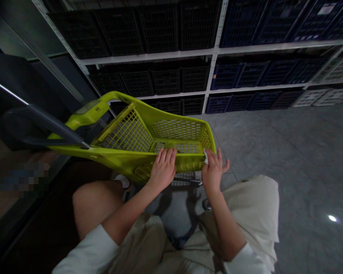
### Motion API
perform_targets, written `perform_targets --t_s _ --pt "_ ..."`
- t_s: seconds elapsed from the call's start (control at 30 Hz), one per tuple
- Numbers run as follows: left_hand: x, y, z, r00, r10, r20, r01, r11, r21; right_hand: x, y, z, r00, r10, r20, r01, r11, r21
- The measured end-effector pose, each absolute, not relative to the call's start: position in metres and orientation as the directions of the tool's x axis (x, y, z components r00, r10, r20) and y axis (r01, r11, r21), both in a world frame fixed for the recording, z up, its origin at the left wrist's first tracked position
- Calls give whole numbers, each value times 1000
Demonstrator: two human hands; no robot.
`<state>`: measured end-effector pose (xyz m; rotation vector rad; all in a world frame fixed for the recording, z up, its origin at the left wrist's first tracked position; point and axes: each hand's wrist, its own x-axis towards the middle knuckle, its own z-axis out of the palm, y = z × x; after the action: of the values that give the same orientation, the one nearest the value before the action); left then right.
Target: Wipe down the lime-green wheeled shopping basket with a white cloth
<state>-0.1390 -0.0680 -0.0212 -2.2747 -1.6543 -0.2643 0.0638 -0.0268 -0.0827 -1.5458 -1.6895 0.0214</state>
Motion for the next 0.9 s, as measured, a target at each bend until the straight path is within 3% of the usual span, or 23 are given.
perform_targets --t_s 0.13,0.37,0.5,0.73,0.8,0.9 --pt "-139 -67 -24 318 883 344 947 -278 -163 -2 -45 -58 -127 835 536 775 420 -472" --pt "-140 -67 -22 329 880 342 944 -295 -150 3 -47 -50 -256 822 508 769 492 -408" --pt "-140 -68 -19 317 893 320 948 -288 -137 63 -32 -74 -165 811 561 825 425 -372" --pt "-141 -67 -22 320 892 319 946 -284 -154 81 -26 -90 145 839 525 835 182 -520" --pt "-140 -67 -22 316 890 327 948 -280 -153 53 -34 -79 139 843 520 837 181 -517" --pt "-140 -67 -23 311 893 327 950 -279 -142 7 -46 -60 -46 856 515 824 324 -464"
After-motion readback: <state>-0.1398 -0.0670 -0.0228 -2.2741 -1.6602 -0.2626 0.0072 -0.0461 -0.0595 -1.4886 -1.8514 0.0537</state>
